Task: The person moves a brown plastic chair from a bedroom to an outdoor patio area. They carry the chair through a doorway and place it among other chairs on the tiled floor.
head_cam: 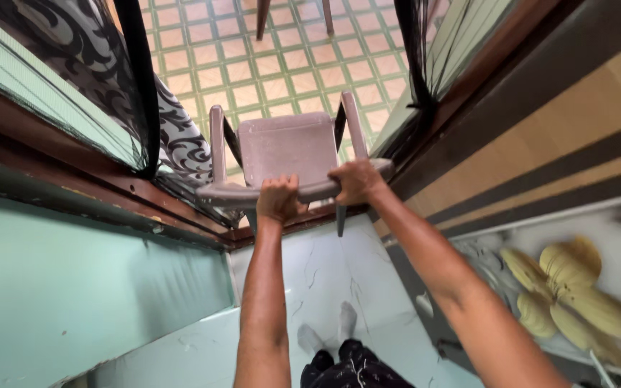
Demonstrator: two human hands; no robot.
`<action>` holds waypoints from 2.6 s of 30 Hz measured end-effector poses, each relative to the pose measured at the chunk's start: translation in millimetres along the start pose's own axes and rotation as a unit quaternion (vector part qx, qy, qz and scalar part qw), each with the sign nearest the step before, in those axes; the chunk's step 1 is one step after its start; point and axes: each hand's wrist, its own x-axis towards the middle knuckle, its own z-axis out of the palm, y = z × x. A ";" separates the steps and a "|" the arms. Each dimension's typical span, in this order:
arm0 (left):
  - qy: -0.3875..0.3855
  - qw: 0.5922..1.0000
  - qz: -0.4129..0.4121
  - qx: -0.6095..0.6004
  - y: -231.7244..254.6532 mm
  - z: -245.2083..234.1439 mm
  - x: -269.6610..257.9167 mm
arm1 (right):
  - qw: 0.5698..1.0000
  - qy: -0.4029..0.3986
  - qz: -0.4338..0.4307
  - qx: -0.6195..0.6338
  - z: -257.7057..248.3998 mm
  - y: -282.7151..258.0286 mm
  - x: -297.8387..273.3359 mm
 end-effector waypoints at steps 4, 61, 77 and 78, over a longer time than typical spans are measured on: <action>-0.017 1.000 -0.009 0.000 -5.5 2.4 -1.0 | 0.994 0.087 -0.059 0.036 3.7 0.0 4.7; -0.015 0.999 0.051 -0.005 -129.7 60.7 193.7 | 0.985 0.157 0.036 0.055 -51.3 70.3 176.9; -0.016 0.998 0.051 0.015 -125.5 102.7 187.5 | 0.987 0.156 0.021 0.033 -13.5 90.9 192.4; -0.005 0.999 0.052 0.008 -124.8 106.5 185.8 | 0.989 0.144 0.027 0.029 -9.6 92.7 191.7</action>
